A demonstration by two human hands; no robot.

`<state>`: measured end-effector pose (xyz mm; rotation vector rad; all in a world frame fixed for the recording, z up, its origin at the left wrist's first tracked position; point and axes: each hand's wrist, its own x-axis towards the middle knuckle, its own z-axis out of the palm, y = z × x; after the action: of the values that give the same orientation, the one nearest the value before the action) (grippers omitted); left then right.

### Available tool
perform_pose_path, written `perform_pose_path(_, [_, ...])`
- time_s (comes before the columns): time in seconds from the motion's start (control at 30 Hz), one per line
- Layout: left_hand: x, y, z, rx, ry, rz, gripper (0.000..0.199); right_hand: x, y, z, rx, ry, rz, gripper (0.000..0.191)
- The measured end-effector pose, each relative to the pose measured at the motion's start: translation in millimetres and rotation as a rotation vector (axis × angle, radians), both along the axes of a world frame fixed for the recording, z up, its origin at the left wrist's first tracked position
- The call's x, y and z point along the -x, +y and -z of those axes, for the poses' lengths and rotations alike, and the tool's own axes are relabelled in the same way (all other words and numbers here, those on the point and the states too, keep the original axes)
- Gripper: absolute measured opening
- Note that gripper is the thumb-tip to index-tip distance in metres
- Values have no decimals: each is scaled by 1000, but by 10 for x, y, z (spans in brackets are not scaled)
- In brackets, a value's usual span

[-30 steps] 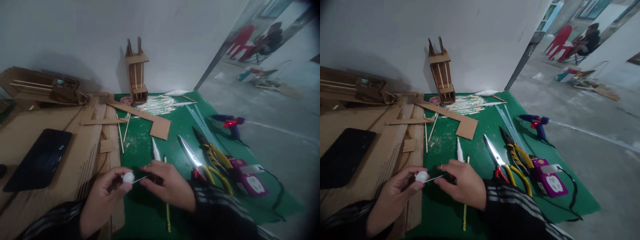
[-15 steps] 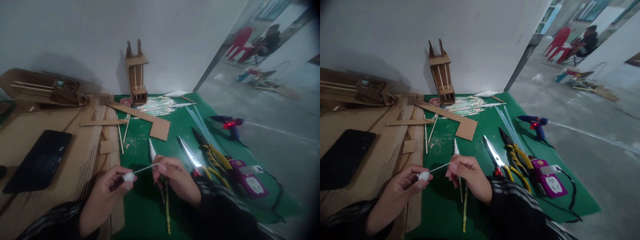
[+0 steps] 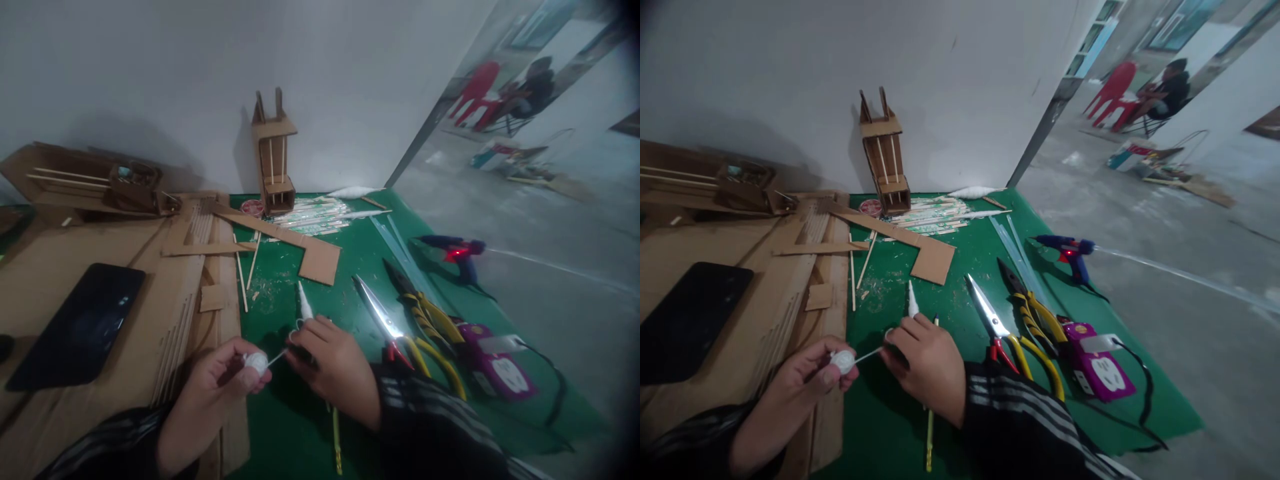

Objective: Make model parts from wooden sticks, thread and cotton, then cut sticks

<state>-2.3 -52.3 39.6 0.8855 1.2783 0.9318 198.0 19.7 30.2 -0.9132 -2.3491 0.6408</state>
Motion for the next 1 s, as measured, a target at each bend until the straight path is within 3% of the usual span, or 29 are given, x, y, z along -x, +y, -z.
perform_pose_path(0.13, [1,-15,15,10,-10,-15,19,-15,7,-66,134,88,91,27])
perform_pose_path(0.4, [5,-29,22,-3,-24,-21,22,-56,81,-111,849,579,231,33])
perform_pose_path(0.5, [12,-20,23,-6,-31,17,26,-28,73,-84,1083,782,122,32])
perform_pose_path(0.67, [10,-22,46,-3,-56,-16,26,-6,28,-71,1466,1047,-202,31])
perform_pose_path(0.8, [8,-34,53,-15,-60,-46,24,-6,8,-69,1468,1075,-285,36])
perform_pose_path(0.9, [23,-36,52,6,-56,-57,23,-18,8,-59,1428,979,-256,36])
perform_pose_path(1.0, [36,-39,64,10,-66,-88,24,-28,5,-65,1321,759,-133,36])
